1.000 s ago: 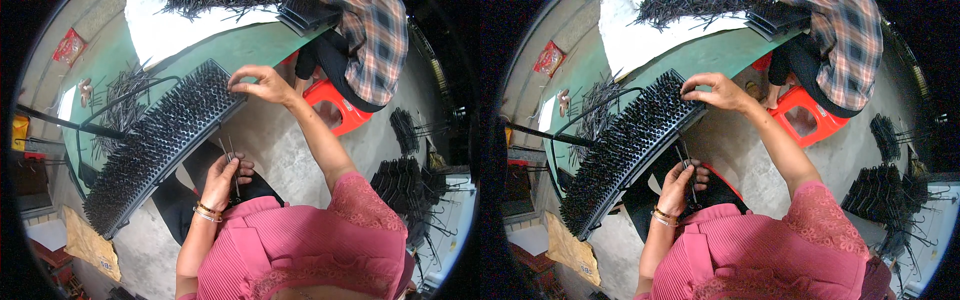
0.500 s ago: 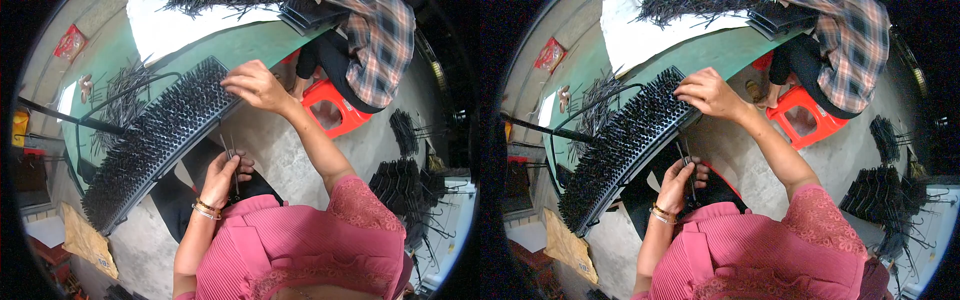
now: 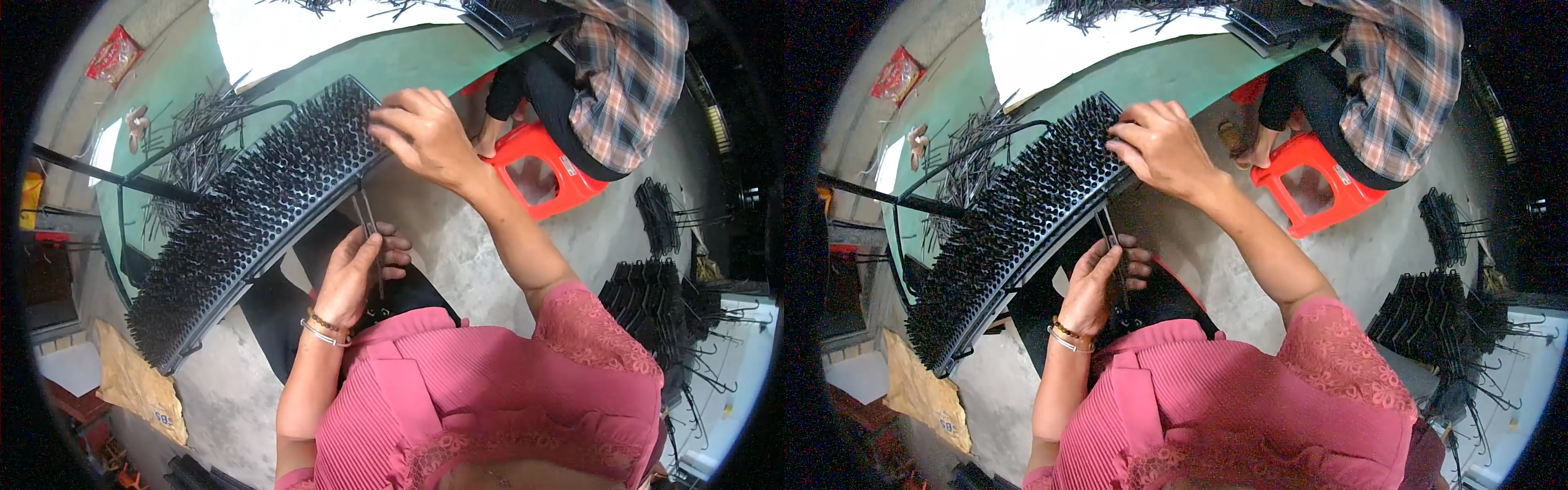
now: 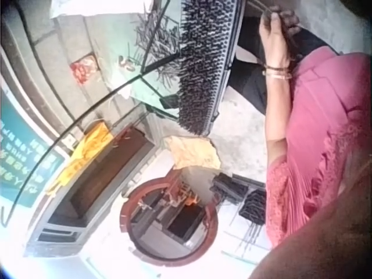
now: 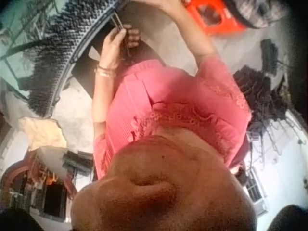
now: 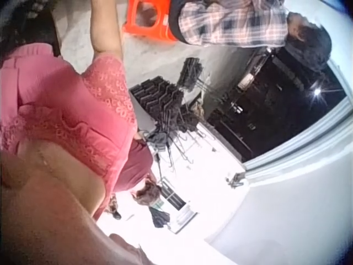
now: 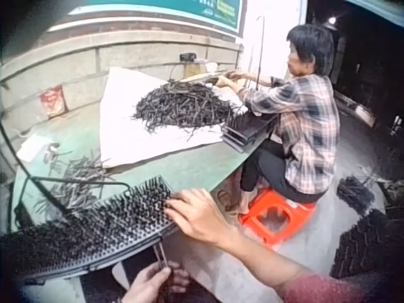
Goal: Inserting metal pins into a perforated base to assemble an industrial brush.
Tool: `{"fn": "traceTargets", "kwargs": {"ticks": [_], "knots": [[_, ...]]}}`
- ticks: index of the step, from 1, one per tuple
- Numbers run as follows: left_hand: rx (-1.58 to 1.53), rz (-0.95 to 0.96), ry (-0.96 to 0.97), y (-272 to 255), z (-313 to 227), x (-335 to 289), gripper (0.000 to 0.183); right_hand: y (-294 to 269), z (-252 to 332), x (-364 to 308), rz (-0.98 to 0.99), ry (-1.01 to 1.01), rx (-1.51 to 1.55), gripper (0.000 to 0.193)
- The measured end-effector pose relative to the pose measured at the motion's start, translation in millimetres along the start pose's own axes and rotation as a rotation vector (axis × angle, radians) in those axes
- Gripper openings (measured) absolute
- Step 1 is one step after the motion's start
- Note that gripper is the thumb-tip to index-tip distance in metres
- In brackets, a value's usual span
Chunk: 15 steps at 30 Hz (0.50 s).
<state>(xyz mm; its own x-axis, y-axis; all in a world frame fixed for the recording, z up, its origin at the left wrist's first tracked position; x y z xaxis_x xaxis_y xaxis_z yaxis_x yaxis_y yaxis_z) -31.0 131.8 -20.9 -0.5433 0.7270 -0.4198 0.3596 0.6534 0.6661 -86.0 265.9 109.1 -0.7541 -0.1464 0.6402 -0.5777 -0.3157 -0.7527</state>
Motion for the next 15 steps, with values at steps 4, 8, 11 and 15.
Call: {"fn": "traceTargets", "kwargs": {"ticks": [4,8,11,15], "knots": [[0.122,0.056,0.053,13,-13,-1,0.03,21,14,-27,0.382,0.312,0.636,0.022],[0.259,0.107,0.073,28,-17,-1,0.028,42,19,-61,0.608,0.601,1.033,0.02],[0.286,0.105,0.044,26,-12,0,0.031,27,-5,-51,0.466,0.624,0.973,0.019],[0.244,0.056,0.001,14,-2,3,0.034,-16,-54,-22,0.077,0.601,0.652,0.019]]}}
Point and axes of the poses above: each hand's wrist, its own x-axis towards the middle knuckle, its own y-axis out of the palm, z = x × y, the point moved 9 cm from there along x, towards the middle knuckle, and after that the axes turned 8 degrees about -x, right-handed, at the moved point
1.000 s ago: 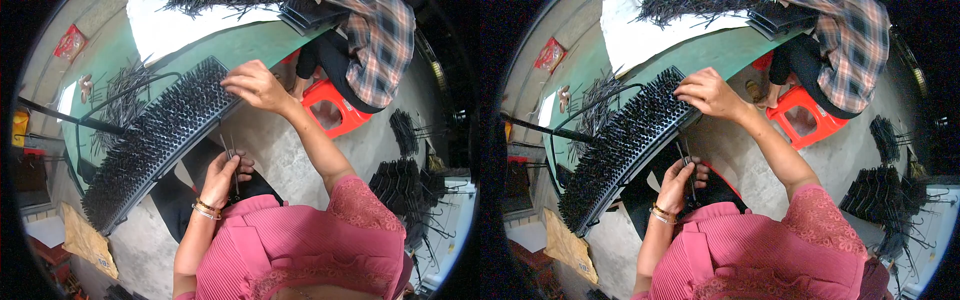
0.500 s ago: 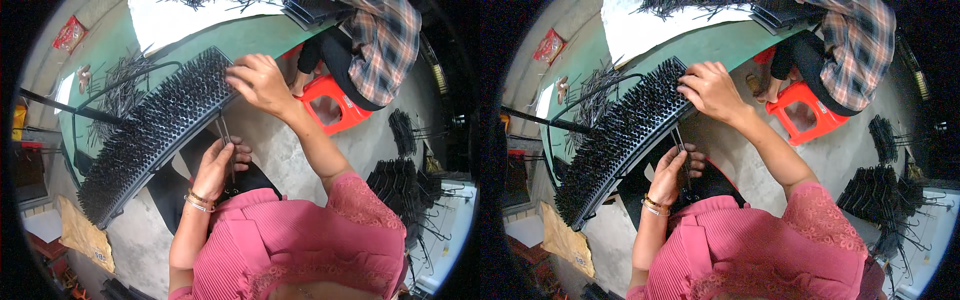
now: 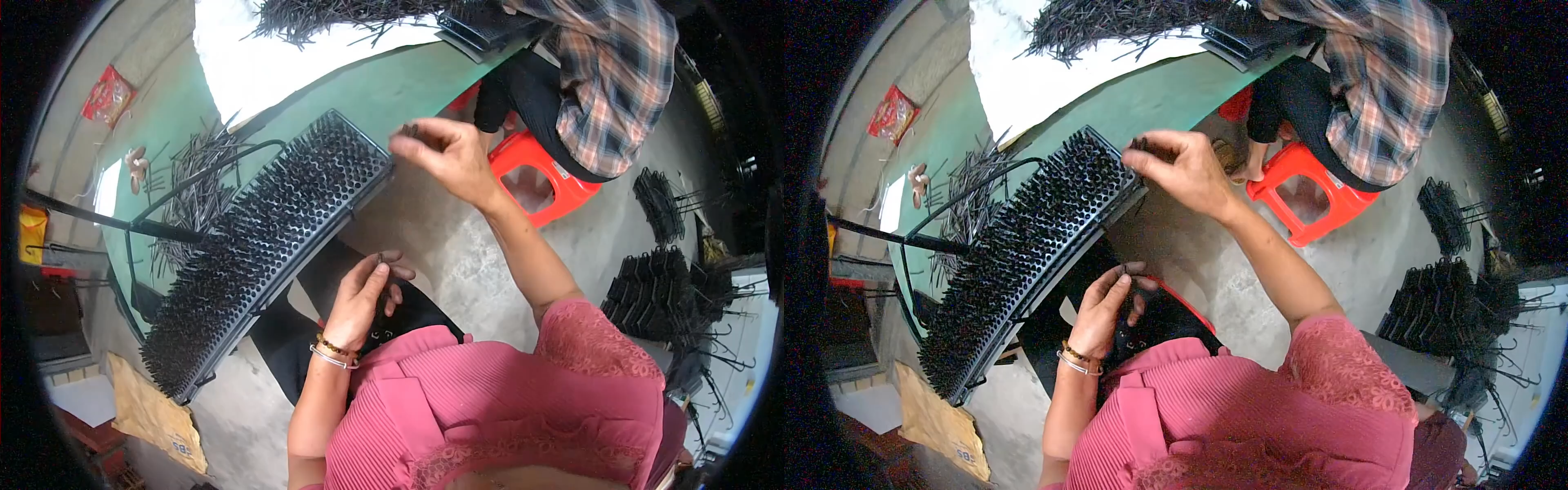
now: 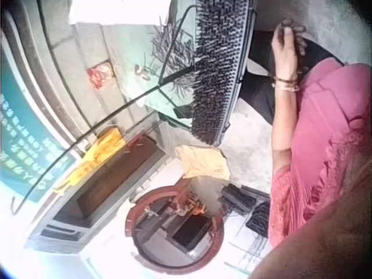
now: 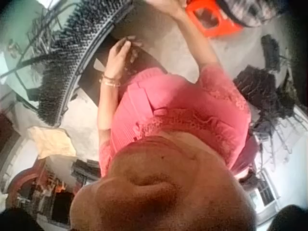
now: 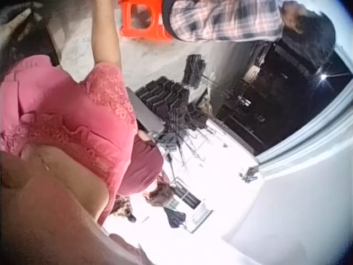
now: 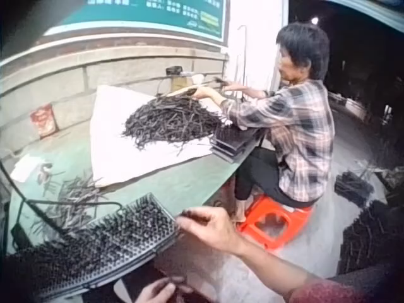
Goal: Inserting metal pins into a perforated base to assemble an industrial brush.
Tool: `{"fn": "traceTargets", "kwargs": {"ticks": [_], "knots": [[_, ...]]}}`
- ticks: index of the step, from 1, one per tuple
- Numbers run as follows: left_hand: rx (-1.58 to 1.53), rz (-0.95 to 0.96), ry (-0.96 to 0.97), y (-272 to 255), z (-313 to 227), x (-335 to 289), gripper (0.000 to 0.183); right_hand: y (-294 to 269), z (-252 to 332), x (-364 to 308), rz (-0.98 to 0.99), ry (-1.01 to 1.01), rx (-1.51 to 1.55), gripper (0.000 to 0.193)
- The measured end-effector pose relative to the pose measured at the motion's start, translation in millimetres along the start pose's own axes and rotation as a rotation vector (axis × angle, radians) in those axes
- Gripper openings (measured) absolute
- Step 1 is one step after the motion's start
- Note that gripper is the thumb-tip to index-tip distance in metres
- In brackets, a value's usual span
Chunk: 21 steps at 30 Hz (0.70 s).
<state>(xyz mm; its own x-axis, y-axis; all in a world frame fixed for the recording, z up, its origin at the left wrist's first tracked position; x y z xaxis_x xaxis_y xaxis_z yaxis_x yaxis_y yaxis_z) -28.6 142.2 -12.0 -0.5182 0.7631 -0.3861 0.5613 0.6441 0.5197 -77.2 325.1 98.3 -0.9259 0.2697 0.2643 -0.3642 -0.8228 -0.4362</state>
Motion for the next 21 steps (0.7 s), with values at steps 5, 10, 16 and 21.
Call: {"fn": "traceTargets", "kwargs": {"ticks": [5,10,16,21], "knots": [[-0.038,-0.024,-0.051,0,8,-1,0.032,-8,-7,19,-0.166,-0.121,-0.028,0.019],[-0.05,-0.017,-0.046,3,8,0,0.031,-3,-6,19,-0.208,-0.256,-0.174,0.018],[-0.072,-0.11,-0.077,-4,10,-2,0.03,-5,1,21,-0.193,-0.302,-0.202,0.017],[-0.085,-0.105,-0.089,-2,11,2,0.03,2,3,22,-0.116,-0.346,-0.217,0.019]]}}
Point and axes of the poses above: each hand's wrist, its own x-axis towards the middle knuckle, its own y-axis out of the palm, z = x × y, the point moved 9 cm from there along x, towards the middle knuckle, and after that the axes turned 8 degrees about -x, right-handed, at the moved point
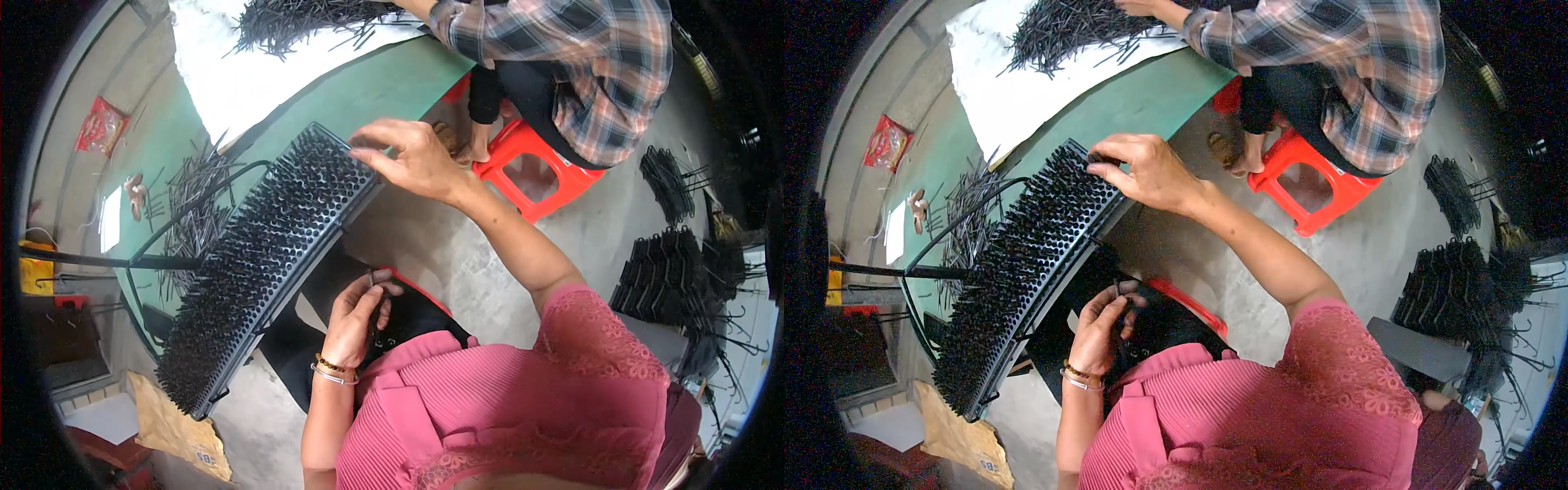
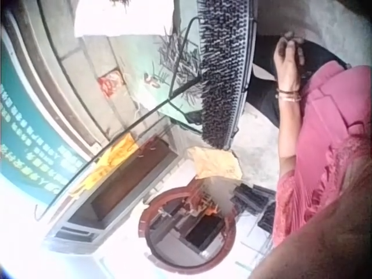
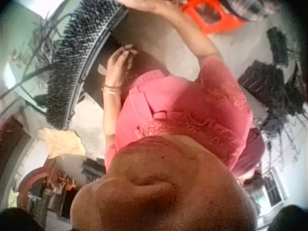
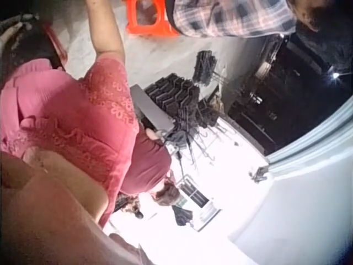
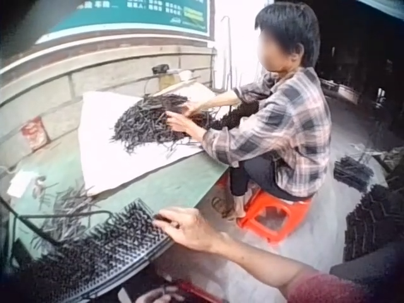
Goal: Inserting metal pins into a perforated base to assemble an industrial brush.
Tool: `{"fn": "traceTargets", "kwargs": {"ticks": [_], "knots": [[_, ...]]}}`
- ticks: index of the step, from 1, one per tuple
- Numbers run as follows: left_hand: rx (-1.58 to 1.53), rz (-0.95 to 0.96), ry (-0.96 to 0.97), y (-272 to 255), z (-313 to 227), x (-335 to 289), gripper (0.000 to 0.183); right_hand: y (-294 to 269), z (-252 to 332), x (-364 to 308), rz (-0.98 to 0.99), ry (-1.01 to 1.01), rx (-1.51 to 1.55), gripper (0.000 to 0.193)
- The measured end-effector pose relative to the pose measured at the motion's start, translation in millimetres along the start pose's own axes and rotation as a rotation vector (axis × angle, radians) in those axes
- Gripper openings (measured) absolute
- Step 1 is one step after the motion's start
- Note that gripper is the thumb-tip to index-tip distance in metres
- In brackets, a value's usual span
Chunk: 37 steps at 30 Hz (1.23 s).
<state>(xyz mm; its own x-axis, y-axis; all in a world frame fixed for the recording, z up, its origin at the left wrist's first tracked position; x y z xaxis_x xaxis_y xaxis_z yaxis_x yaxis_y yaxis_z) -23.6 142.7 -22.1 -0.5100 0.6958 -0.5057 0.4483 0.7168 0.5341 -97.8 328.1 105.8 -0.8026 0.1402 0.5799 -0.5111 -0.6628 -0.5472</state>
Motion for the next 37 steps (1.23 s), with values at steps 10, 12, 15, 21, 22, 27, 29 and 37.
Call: {"fn": "traceTargets", "kwargs": {"ticks": [10,12,15,21,22,27,29,37], "knots": [[0.0,0.004,0.019,-2,0,-3,0.03,7,17,2,0.044,-0.121,-0.105,0.02],[-0.028,0.012,0.024,-3,0,-5,0.03,9,17,1,0.039,-0.134,-0.112,0.02],[-0.012,-0.002,0.012,-5,1,-6,0.03,12,11,1,0.042,-0.086,-0.103,0.023],[-0.028,0.03,0.042,-8,0,-9,0.031,7,15,3,0.019,-0.061,-0.019,0.023],[-0.031,0.03,0.045,-8,-2,-10,0.031,10,9,4,0.051,0.006,0.01,0.022],[-0.051,0.036,0.061,-10,-5,-14,0.03,15,34,0,0.041,-0.267,-0.185,0.018],[-0.057,0.04,0.072,-11,-4,-14,0.029,20,29,-3,0.038,-0.223,-0.202,0.017],[-0.172,0.016,0.072,-18,-2,-19,0.031,22,12,-2,0.049,-0.026,-0.207,0.017]]}}
Point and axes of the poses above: each hand's wrist, its own x-axis towards the middle knuckle, its own y-axis out of the palm, z = x × y, the point moved 9 cm from there along x, towards the middle knuckle, and after that the axes turned 8 degrees about -x, right-handed, at the moved point
